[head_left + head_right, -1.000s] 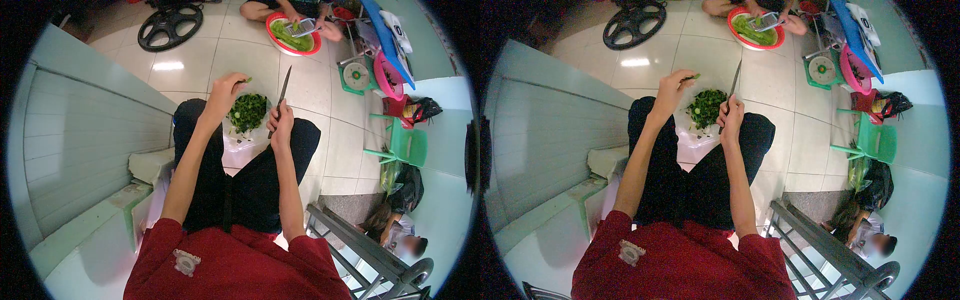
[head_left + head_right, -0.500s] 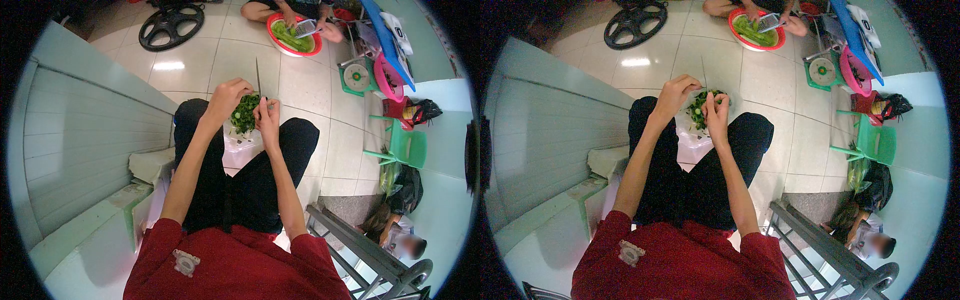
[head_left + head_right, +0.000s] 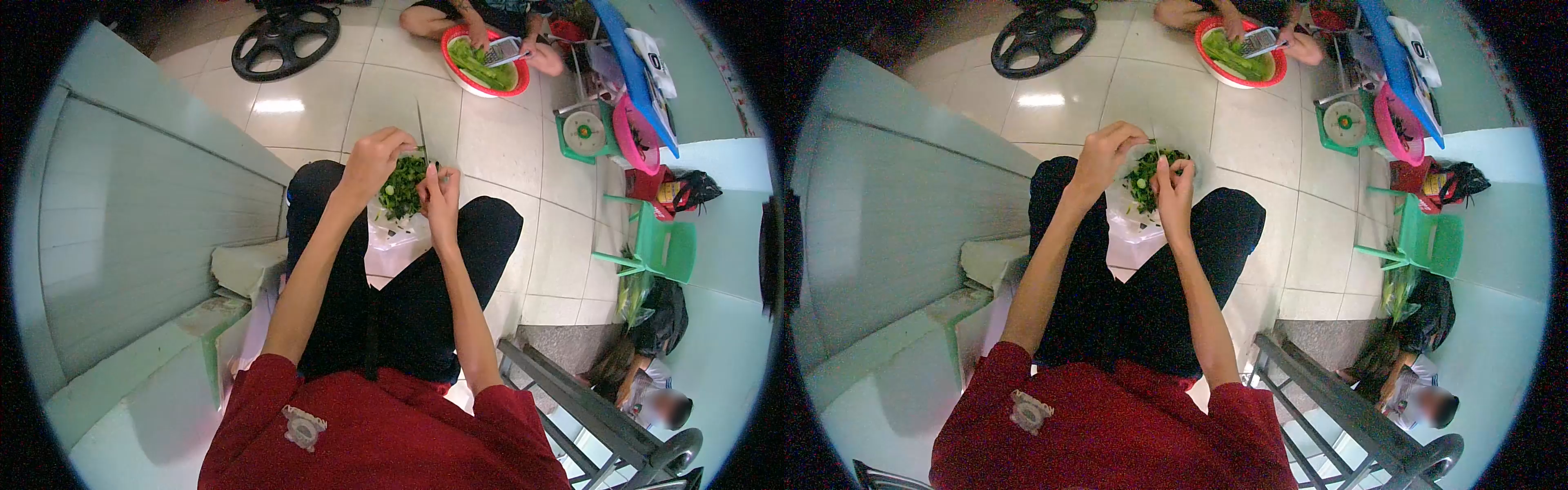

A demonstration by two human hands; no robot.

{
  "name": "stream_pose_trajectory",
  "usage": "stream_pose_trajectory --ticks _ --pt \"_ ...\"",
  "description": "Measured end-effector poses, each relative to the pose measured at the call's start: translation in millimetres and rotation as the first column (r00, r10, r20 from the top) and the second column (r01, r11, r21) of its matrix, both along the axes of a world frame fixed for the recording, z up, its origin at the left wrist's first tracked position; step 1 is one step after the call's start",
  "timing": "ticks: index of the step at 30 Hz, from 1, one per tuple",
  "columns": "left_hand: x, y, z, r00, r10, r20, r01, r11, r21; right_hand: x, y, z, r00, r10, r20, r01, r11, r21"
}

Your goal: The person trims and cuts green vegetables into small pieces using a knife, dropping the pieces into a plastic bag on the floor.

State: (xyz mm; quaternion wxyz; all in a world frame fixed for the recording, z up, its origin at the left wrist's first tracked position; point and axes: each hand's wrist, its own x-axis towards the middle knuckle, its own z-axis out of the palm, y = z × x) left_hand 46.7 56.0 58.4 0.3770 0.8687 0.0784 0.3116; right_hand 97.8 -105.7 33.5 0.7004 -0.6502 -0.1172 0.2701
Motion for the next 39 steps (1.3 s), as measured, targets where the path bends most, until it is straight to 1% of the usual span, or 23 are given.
stream_pose_trajectory --ticks 1,3,4,6,10,12,19,21,22,24,28,30,31,33,34,36,37,39 --pt "0.5 0.1 -0.3 1.000 0.001 0.002 -0.001 1.000 0.001 -0.6 -1.5 2.1 1.000 0.001 0.002 -0.001 1.000 0.001" --pt "1.1 -0.2 -1.0 0.998 0.006 0.055 -0.007 1.000 0.015 -2.6 -5.9 7.5 0.988 0.013 -0.153 -0.015 1.000 -0.007" --pt "1.5 -0.3 -1.7 0.998 0.009 0.056 -0.010 1.000 0.016 -2.6 -8.3 7.6 0.988 0.017 -0.152 -0.018 1.000 -0.005" --pt "1.3 -0.4 -2.6 0.998 0.021 0.065 -0.021 1.000 0.002 -2.4 -12.7 6.7 0.969 0.046 -0.242 -0.049 0.999 -0.004" --pt "1.0 0.1 -3.0 0.997 0.010 0.070 -0.012 0.999 0.030 -2.2 -16.6 7.5 0.960 0.070 -0.270 -0.071 0.997 0.006" --pt "1.1 0.1 -2.2 0.997 0.019 0.069 -0.020 1.000 0.014 -2.7 -18.0 8.3 0.954 0.053 -0.294 -0.063 0.998 -0.023" --pt "2.8 -3.2 -1.9 0.999 0.025 0.042 -0.026 0.999 0.019 -2.5 -22.5 10.2 0.952 0.044 -0.303 -0.059 0.997 -0.040" --pt "3.7 -2.7 -1.2 0.996 0.066 0.059 -0.064 0.997 -0.033 -2.3 -26.8 10.2 0.947 0.065 -0.316 -0.085 0.995 -0.050" --pt "3.3 -1.8 -0.6 0.996 0.070 0.059 -0.068 0.997 -0.034 -2.2 -28.4 10.8 0.946 0.068 -0.316 -0.088 0.995 -0.051" --pt "2.8 0.8 0.2 0.991 0.100 0.089 -0.087 0.987 -0.135 -2.0 -30.7 12.1 0.934 0.057 -0.353 -0.106 0.987 -0.121" --pt "2.3 2.2 1.7 0.991 0.098 0.090 -0.085 0.986 -0.143 -0.4 -33.0 10.0 0.939 0.022 -0.342 -0.074 0.987 -0.140" --pt "1.7 3.7 1.0 0.997 0.078 0.024 -0.074 0.988 -0.136 3.6 -31.8 6.4 0.960 -0.030 -0.277 0.012 0.998 -0.068" --pt "2.2 4.5 0.2 0.997 0.075 0.022 -0.071 0.988 -0.138 3.7 -30.5 6.2 0.960 -0.034 -0.279 0.015 0.997 -0.070" --pt "5.2 4.7 -1.5 0.999 0.046 0.004 -0.045 0.993 -0.107 3.0 -26.7 5.9 0.986 -0.048 -0.159 0.047 0.999 -0.012" --pt "6.3 3.0 -2.6 0.999 0.042 0.005 -0.042 0.993 -0.107 3.2 -24.7 5.7 0.986 -0.052 -0.158 0.050 0.999 -0.013" --pt "7.4 0.3 -4.1 0.999 0.010 0.031 -0.006 0.992 -0.122 2.7 -19.6 4.2 0.998 -0.006 -0.067 0.006 1.000 -0.003" --pt "7.0 0.0 -4.1 1.000 0.008 0.030 -0.005 0.993 -0.122 2.5 -17.6 3.6 0.998 0.010 -0.064 -0.010 1.000 0.001" --pt "5.3 0.0 -4.0 0.998 -0.042 -0.056 0.034 0.991 -0.132 3.7 -13.8 1.1 0.997 0.020 -0.069 -0.019 1.000 0.022"
